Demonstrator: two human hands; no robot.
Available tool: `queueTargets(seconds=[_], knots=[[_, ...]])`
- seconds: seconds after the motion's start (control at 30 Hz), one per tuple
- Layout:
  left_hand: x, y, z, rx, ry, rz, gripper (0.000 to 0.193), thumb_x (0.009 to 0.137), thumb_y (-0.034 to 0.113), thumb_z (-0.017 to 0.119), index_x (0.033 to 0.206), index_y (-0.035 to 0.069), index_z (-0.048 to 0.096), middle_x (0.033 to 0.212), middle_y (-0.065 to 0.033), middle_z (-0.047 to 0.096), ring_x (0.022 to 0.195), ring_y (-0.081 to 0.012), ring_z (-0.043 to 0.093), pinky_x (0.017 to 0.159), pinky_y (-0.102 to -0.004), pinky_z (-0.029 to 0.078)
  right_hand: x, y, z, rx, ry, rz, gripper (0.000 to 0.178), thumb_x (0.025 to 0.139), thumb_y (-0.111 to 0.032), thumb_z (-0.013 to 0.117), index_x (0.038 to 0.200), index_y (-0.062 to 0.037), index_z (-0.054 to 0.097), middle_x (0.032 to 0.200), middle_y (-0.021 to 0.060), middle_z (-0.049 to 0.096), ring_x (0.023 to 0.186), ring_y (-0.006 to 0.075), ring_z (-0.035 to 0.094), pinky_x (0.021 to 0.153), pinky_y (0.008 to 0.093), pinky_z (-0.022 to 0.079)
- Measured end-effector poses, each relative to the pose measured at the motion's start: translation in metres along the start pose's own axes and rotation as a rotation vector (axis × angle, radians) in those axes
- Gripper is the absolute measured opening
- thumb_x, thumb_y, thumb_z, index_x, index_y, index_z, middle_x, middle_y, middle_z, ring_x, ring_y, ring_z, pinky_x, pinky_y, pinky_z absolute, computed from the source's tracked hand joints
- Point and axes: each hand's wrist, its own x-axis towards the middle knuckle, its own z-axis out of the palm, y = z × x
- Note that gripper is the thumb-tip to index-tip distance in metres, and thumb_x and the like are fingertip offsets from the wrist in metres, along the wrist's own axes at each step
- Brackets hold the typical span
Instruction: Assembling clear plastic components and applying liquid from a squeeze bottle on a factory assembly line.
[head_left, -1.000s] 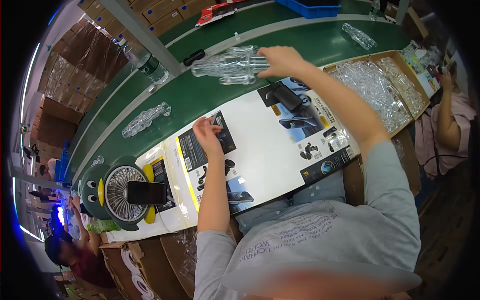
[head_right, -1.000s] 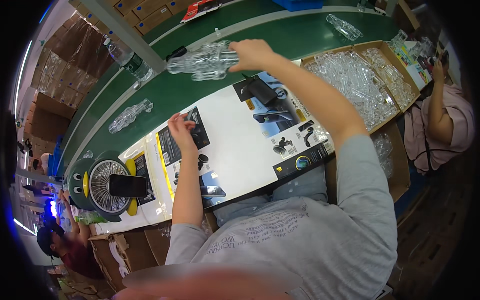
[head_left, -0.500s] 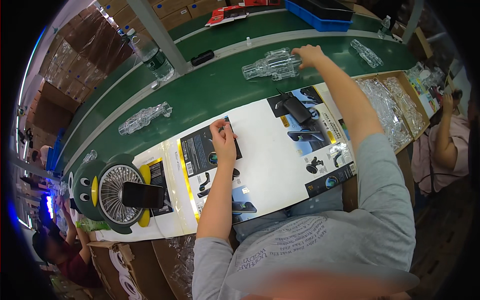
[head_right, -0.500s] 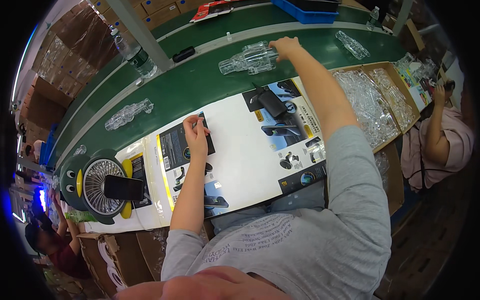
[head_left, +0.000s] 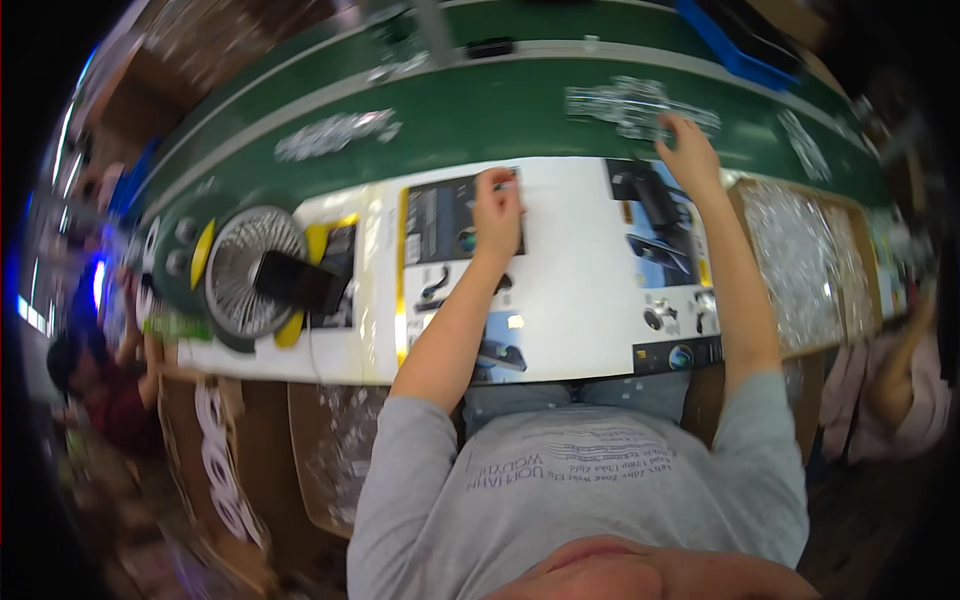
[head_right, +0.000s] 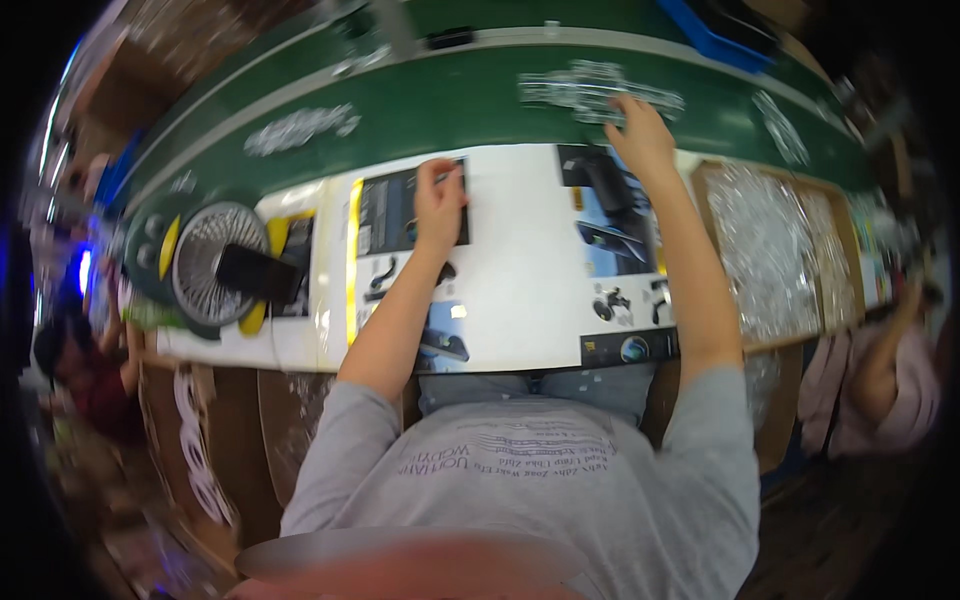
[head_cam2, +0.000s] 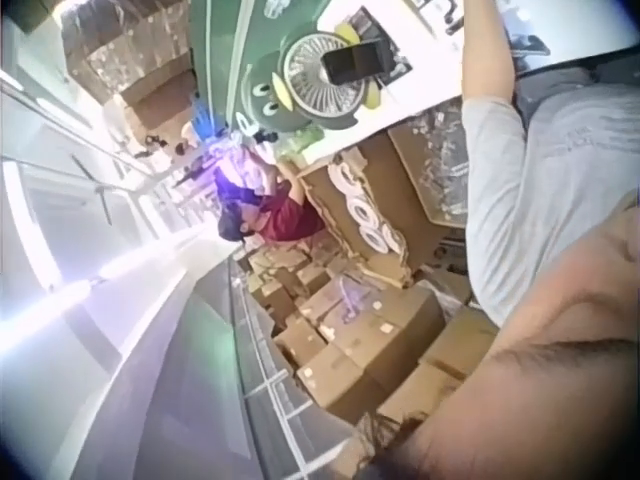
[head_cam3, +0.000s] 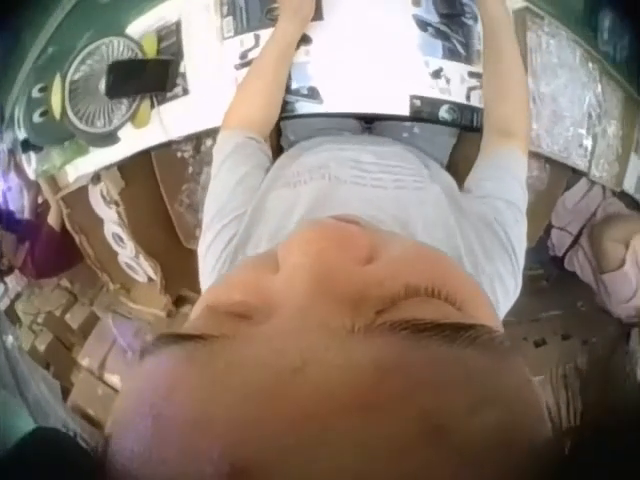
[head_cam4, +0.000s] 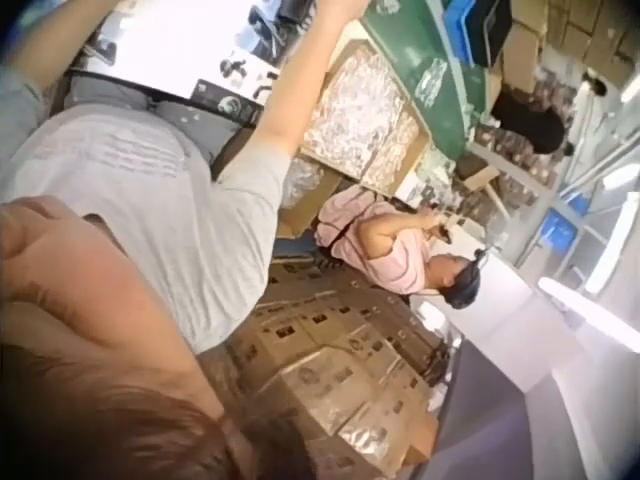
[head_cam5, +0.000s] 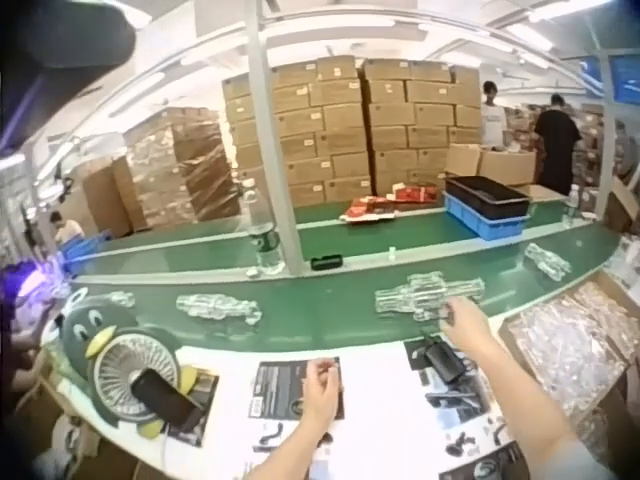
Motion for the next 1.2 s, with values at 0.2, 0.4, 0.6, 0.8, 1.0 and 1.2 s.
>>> queueTargets(seconds=[0.2,0.4,0.6,0.8,1.0,1.2], knots=[[-0.037,0.124,-0.036,-0.219,-0.545,-0.087,0.015,0.090,0.015,0.050,0.081,0.003,0.056,0.058,0.0014,0.050,0.051,-0.0055,0.047,0.046,-0.0207,0.035,-0.089,-0.023,0.010,0.046,0.145,-0.129,0.040,0.075,-0.024,0.068,0.111,-0.0115,0.056,0.116,0.0144,0.052,0.108,0.0329,0.048,0.093,0.0400,0.038],[-0.115,0.183,-0.154,0.006,-1.328,-0.452,0.019,0.088,0.018,0.058,0.085,0.000,0.065,0.070,-0.0067,0.063,0.049,-0.0071,0.053,0.042,-0.0183,0.038,-0.093,-0.014,0.022,0.125,0.005,-0.098,0.048,0.075,-0.017,0.068,0.120,-0.0102,0.051,0.119,0.0162,0.051,0.113,0.0330,0.046,0.098,0.0391,0.035],[-0.207,0.090,-0.323,-0.056,0.104,-0.787,0.024,0.083,0.013,0.059,0.102,-0.002,0.058,0.080,-0.0086,0.064,0.072,-0.0145,0.063,0.057,-0.0235,0.048,-0.087,0.015,0.029,0.244,0.039,-0.085,0.051,0.075,-0.005,0.068,0.123,-0.0071,0.049,0.117,0.0147,0.052,0.100,0.0256,0.055,0.086,0.0335,0.044],[-0.319,-0.006,-0.408,1.333,-0.147,-0.819,0.062,0.061,0.022,0.076,0.117,0.016,0.053,0.110,-0.0183,0.056,0.102,-0.0337,0.055,0.084,-0.0440,0.046,-0.085,0.016,0.033,0.196,0.021,-0.090,0.050,0.077,-0.005,0.066,0.123,-0.0060,0.048,0.116,0.0158,0.053,0.101,0.0270,0.056,0.088,0.0346,0.044],[-0.323,-0.052,-0.350,1.379,-0.423,-0.968,0.084,0.055,0.029,0.081,0.130,0.024,0.042,0.134,-0.0210,0.036,0.121,-0.0371,0.041,0.094,-0.0479,0.041,-0.088,0.019,0.035,0.201,-0.004,-0.043,0.047,0.078,-0.003,0.065,0.122,-0.0058,0.049,0.113,0.0149,0.054,0.099,0.0247,0.056,0.087,0.0334,0.044],[-0.311,-0.064,-0.354,1.478,-0.507,-1.141,0.079,0.059,0.032,0.078,0.130,0.026,0.043,0.130,-0.0221,0.041,0.119,-0.0365,0.044,0.091,-0.0471,0.044,-0.088,0.014,0.034,0.220,-0.004,-0.030,0.046,0.078,-0.006,0.065,0.121,-0.0065,0.051,0.112,0.0145,0.054,0.099,0.0239,0.055,0.086,0.0329,0.044]])
